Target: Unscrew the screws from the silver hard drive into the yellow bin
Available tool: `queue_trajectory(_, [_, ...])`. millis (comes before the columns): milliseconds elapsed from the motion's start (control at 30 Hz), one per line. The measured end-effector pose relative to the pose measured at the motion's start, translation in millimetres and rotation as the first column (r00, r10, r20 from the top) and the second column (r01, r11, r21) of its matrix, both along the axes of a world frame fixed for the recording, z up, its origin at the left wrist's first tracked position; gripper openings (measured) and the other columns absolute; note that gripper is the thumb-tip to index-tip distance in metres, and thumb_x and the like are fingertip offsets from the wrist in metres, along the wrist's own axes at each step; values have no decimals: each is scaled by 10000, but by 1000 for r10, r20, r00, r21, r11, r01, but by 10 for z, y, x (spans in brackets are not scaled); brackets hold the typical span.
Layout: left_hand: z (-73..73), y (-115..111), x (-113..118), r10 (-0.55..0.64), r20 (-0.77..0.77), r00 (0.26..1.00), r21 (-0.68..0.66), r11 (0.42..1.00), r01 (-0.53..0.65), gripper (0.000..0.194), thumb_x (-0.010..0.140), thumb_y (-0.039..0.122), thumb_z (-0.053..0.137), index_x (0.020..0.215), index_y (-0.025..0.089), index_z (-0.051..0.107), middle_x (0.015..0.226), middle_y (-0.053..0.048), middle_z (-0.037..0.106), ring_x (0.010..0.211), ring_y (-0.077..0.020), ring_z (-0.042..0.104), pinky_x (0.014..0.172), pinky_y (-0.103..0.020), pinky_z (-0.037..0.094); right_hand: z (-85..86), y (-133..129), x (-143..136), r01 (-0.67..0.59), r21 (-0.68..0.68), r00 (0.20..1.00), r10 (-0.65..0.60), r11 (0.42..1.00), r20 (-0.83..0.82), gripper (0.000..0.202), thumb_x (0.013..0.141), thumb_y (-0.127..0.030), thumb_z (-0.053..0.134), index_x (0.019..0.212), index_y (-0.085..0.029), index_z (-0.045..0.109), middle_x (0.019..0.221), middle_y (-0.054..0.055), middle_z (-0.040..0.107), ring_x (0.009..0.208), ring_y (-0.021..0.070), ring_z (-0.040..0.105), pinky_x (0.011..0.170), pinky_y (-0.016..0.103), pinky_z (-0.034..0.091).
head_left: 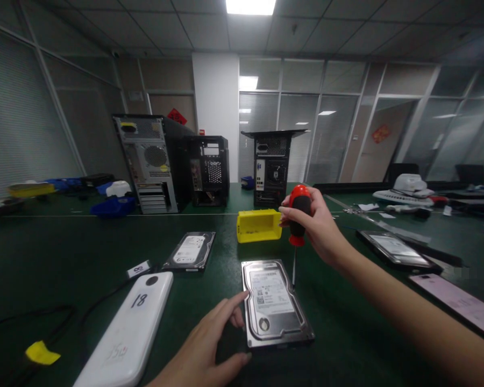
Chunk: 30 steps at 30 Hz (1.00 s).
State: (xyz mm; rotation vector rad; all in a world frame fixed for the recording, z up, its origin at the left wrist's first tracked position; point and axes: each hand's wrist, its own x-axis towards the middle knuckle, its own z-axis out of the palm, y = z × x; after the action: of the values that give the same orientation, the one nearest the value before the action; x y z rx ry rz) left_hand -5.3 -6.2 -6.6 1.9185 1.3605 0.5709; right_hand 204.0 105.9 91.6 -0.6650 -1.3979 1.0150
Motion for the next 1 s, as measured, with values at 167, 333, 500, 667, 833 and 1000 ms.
queue_trajectory(167, [23, -3, 7, 10, 7, 1000, 3, 1000, -10, 736, 738, 180, 582, 1424, 241, 322, 1204, -43, 559, 1149, -227, 483, 1073, -381, 316, 149, 29, -46, 52, 38, 999, -52, 998, 2, 385, 667, -341, 731, 928, -228, 472, 679, -64, 541, 491, 76, 517, 480, 230, 470])
queue_trajectory(333, [26, 0, 17, 29, 16, 999, -1, 1000, -29, 731, 735, 176, 576, 1422, 233, 332, 1197, -39, 564, 1151, -220, 484, 1069, -356, 330, 202, 57, -138, 99, -10, 995, -99, 995, 2, 250, 681, -295, 663, 830, -207, 482, 570, -66, 518, 458, 77, 494, 459, 222, 443])
queue_trajectory(500, [-10, 14, 4, 22, 37, 999, 4, 1000, -22, 731, 724, 174, 592, 1412, 230, 352, 1192, -34, 562, 1143, -217, 486, 1070, -340, 329, 121, 18, -126, 179, 7, 980, -177, 984, -93, 303, 716, -289, 621, 886, -257, 372, 538, -95, 502, 421, 84, 471, 386, 185, 350])
queue_trajectory(667, [-24, 11, -9, 25, 39, 999, 0, 1000, -25, 735, 730, 167, 585, 1418, 235, 336, 1181, -37, 564, 1134, -218, 492, 1059, -348, 334, 112, 20, -57, 104, 84, 992, -98, 991, -73, 200, 743, -296, 652, 839, -228, 490, 581, -61, 519, 467, 75, 478, 419, 189, 371])
queue_trajectory(833, [13, 7, -5, 0, 20, 1000, -19, 1000, 0, 740, 735, 167, 571, 1427, 232, 316, 1177, -41, 561, 1125, -216, 495, 1047, -348, 341, 116, 31, -44, 65, 124, 997, -60, 990, -41, 192, 755, -339, 672, 788, -221, 524, 574, -57, 491, 468, 72, 459, 434, 195, 369])
queue_trajectory(1000, [32, 11, -10, 0, 32, 999, -34, 999, 1, 713, 765, 222, 575, 1430, 218, 317, 1221, -53, 541, 1166, -230, 470, 1067, -362, 322, 91, 21, -49, -59, 83, 993, 67, 995, -99, 255, 854, -445, 486, 810, -203, 549, 664, -19, 493, 513, 80, 473, 437, 200, 373])
